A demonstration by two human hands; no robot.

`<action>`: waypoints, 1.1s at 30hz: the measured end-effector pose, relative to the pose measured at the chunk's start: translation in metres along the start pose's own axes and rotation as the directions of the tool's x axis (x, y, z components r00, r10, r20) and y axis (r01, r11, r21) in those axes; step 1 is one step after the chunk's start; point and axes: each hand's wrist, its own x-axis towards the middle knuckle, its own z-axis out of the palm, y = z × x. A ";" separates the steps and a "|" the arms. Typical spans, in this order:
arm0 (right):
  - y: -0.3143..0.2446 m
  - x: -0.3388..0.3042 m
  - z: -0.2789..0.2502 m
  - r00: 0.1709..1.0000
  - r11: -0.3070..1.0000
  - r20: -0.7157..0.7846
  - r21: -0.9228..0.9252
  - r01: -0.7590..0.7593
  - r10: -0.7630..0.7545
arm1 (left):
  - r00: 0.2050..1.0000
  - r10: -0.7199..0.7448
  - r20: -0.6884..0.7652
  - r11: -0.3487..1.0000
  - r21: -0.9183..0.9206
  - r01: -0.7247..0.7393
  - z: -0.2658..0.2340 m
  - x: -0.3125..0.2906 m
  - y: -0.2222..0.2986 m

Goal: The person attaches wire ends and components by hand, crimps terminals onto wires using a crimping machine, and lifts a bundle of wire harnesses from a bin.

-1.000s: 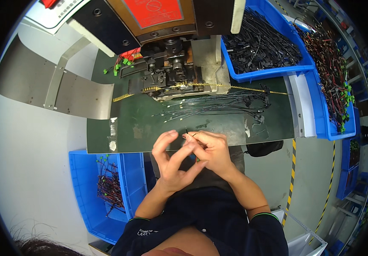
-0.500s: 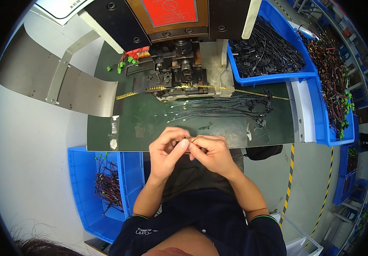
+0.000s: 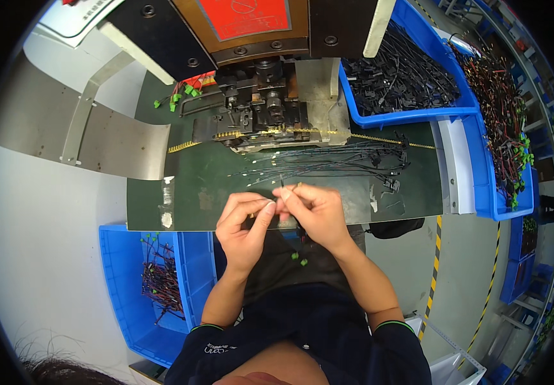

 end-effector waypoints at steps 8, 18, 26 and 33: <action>-0.001 0.053 -0.007 0.995 0.990 -0.102 0.143 0.001 0.014 | 0.994 -0.057 -0.091 0.985 0.160 0.071 -0.033 0.008 -0.028; 0.003 0.070 -0.011 0.991 0.972 -0.095 0.223 -0.070 0.093 | 0.997 -0.066 -0.034 0.990 0.123 0.070 -0.035 0.009 -0.028; 0.000 0.073 -0.012 0.989 0.964 -0.084 0.246 -0.098 0.122 | 0.998 -0.056 -0.015 0.986 0.156 0.057 -0.035 0.011 -0.028; 0.000 0.073 -0.013 0.989 0.957 -0.067 0.270 -0.107 0.130 | 0.998 -0.057 -0.021 0.984 0.166 0.060 -0.035 0.009 -0.027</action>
